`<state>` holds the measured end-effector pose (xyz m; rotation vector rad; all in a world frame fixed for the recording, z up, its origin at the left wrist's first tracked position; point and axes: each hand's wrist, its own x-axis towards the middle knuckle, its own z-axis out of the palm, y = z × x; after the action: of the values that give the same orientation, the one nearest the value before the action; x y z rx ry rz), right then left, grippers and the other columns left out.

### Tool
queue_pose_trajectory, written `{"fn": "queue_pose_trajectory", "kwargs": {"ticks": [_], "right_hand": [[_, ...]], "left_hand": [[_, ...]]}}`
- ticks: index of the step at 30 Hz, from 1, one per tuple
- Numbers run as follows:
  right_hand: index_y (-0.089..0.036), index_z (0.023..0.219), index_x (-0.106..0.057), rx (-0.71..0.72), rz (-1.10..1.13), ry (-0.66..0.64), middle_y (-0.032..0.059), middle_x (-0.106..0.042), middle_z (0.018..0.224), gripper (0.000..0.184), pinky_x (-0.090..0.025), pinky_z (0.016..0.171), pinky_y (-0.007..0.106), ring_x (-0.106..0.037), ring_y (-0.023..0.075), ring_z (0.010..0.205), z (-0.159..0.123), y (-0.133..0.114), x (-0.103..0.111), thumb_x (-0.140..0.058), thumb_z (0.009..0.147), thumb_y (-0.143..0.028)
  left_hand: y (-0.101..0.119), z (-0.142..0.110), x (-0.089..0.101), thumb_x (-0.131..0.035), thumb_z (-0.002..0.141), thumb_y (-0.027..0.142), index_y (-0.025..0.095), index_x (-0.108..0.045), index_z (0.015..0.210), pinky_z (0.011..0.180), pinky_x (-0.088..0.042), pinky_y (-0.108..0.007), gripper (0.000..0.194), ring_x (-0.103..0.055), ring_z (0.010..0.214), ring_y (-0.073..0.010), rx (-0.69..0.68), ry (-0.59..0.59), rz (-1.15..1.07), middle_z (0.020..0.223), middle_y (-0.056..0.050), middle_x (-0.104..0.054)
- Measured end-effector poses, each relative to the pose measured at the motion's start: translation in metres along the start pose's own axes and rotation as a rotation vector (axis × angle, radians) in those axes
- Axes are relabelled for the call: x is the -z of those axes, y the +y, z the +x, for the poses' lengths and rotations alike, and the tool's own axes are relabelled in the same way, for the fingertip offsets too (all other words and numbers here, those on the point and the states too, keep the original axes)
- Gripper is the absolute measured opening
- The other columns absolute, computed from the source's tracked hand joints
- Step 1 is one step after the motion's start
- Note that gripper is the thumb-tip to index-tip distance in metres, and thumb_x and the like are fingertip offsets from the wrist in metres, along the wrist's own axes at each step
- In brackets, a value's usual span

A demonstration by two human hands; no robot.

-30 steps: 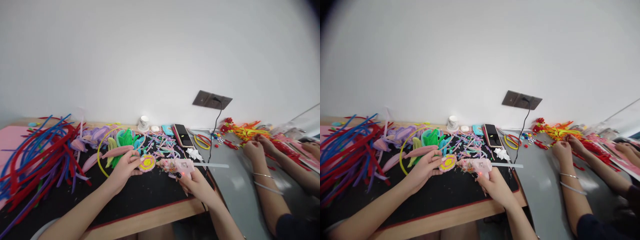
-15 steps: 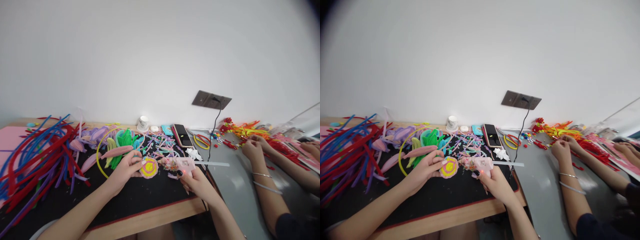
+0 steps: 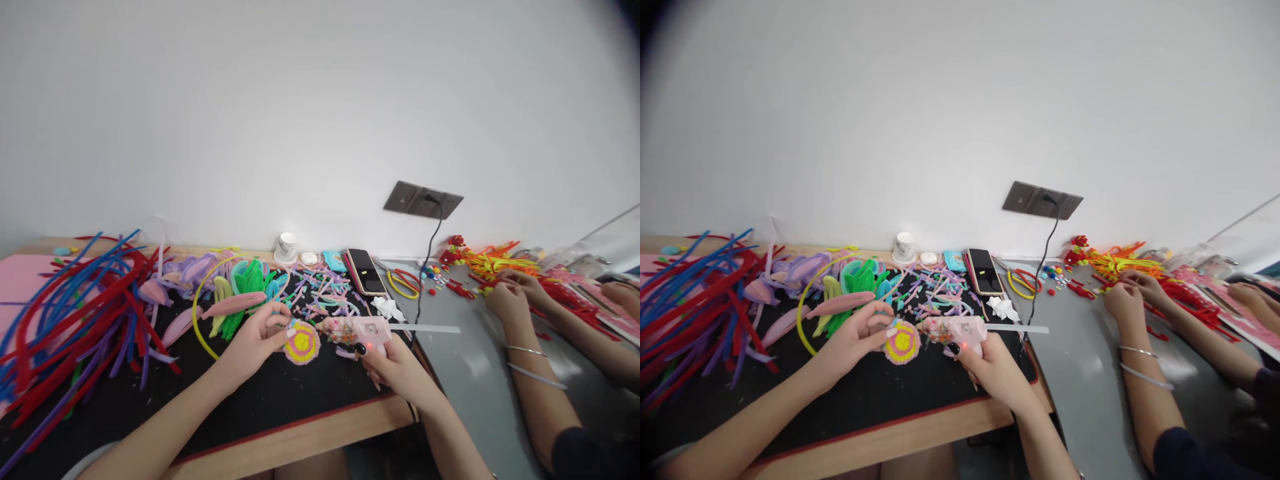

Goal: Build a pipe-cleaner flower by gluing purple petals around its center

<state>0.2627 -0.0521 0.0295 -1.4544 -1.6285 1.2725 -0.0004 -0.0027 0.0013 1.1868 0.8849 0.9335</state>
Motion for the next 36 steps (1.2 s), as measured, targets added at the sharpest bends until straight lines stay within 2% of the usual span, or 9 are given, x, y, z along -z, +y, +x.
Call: {"fn": "queue_pose_trajectory", "kwargs": {"ticks": [3, 6, 11, 16, 20, 28, 32, 36], "right_hand": [[-0.019, 0.068, -0.042, 0.003, -0.031, 0.012, -0.0074, -0.034, 0.05, 0.038, -0.029, 0.04, 0.019, -0.03, 0.0061, 0.042, -0.001, -0.002, -0.001, -0.051, 0.085, -0.052], [-0.02, 0.068, -0.04, 0.005, -0.035, -0.001, -0.0072, -0.034, 0.05, 0.037, -0.029, 0.041, 0.019, -0.03, 0.0063, 0.043, -0.003, -0.003, -0.002, -0.048, 0.087, -0.051], [-0.019, 0.074, -0.043, -0.01, -0.059, -0.009, -0.0066, -0.037, 0.052, 0.029, -0.03, 0.041, 0.019, -0.033, 0.0073, 0.044, -0.002, -0.007, -0.004, -0.049, 0.086, -0.045], [-0.019, 0.069, -0.043, -0.005, -0.062, -0.035, -0.0069, -0.036, 0.051, 0.032, -0.028, 0.041, 0.019, -0.032, 0.0071, 0.044, -0.001, -0.013, -0.005, -0.049, 0.086, -0.046], [-0.02, 0.069, -0.04, -0.012, -0.041, -0.031, -0.0074, -0.034, 0.051, 0.032, -0.027, 0.041, 0.019, -0.03, 0.0066, 0.044, -0.001, -0.012, -0.004, -0.05, 0.087, -0.044], [-0.019, 0.07, -0.041, -0.064, -0.001, -0.055, -0.0075, -0.032, 0.052, 0.037, -0.023, 0.041, 0.019, -0.027, 0.006, 0.044, -0.009, -0.008, 0.003, -0.052, 0.084, -0.052], [-0.019, 0.077, -0.045, -0.075, 0.025, -0.025, -0.0083, -0.031, 0.051, 0.037, -0.023, 0.041, 0.019, -0.026, 0.0064, 0.045, -0.012, -0.008, 0.005, -0.053, 0.083, -0.054], [-0.019, 0.076, -0.044, -0.052, 0.033, -0.056, -0.008, -0.031, 0.053, 0.038, -0.023, 0.041, 0.019, -0.025, 0.0058, 0.044, -0.01, -0.013, 0.001, -0.053, 0.083, -0.055]], "left_hand": [[0.0, -0.001, -0.002, -0.065, 0.077, 0.03, 0.021, -0.048, 0.089, 0.067, -0.046, -0.025, 0.023, -0.062, 0.076, -0.0155, -0.111, -0.014, 0.104, 0.077, 0.001, -0.064], [0.001, -0.004, -0.005, -0.062, 0.08, 0.027, 0.021, -0.049, 0.089, 0.07, -0.046, -0.026, 0.017, -0.063, 0.081, -0.0177, -0.141, -0.028, 0.165, 0.078, 0.0, -0.065], [0.001, -0.005, -0.005, -0.059, 0.082, 0.026, 0.022, -0.049, 0.09, 0.069, -0.045, -0.025, 0.013, -0.063, 0.083, -0.0174, -0.152, -0.037, 0.208, 0.079, 0.0, -0.064], [-0.001, -0.005, -0.004, -0.058, 0.083, 0.027, 0.022, -0.049, 0.092, 0.069, -0.045, -0.024, 0.013, -0.062, 0.084, -0.017, -0.152, -0.045, 0.221, 0.08, 0.0, -0.063], [0.001, -0.006, -0.004, -0.059, 0.081, 0.024, 0.022, -0.05, 0.09, 0.069, -0.046, -0.024, 0.013, -0.063, 0.082, -0.0165, -0.164, -0.001, 0.243, 0.08, 0.0, -0.063], [0.0, -0.003, -0.002, -0.06, 0.079, 0.025, 0.022, -0.051, 0.092, 0.069, -0.046, -0.025, 0.016, -0.064, 0.084, -0.0186, -0.173, 0.048, 0.222, 0.08, -0.001, -0.065], [0.003, -0.005, -0.004, -0.062, 0.078, 0.024, 0.022, -0.052, 0.089, 0.066, -0.045, -0.024, 0.015, -0.064, 0.08, -0.018, -0.148, 0.033, 0.232, 0.08, -0.001, -0.065], [0.003, -0.007, -0.006, -0.062, 0.078, 0.024, 0.022, -0.053, 0.09, 0.063, -0.044, -0.023, 0.015, -0.063, 0.077, -0.0175, -0.133, -0.001, 0.248, 0.078, 0.0, -0.065]]}}
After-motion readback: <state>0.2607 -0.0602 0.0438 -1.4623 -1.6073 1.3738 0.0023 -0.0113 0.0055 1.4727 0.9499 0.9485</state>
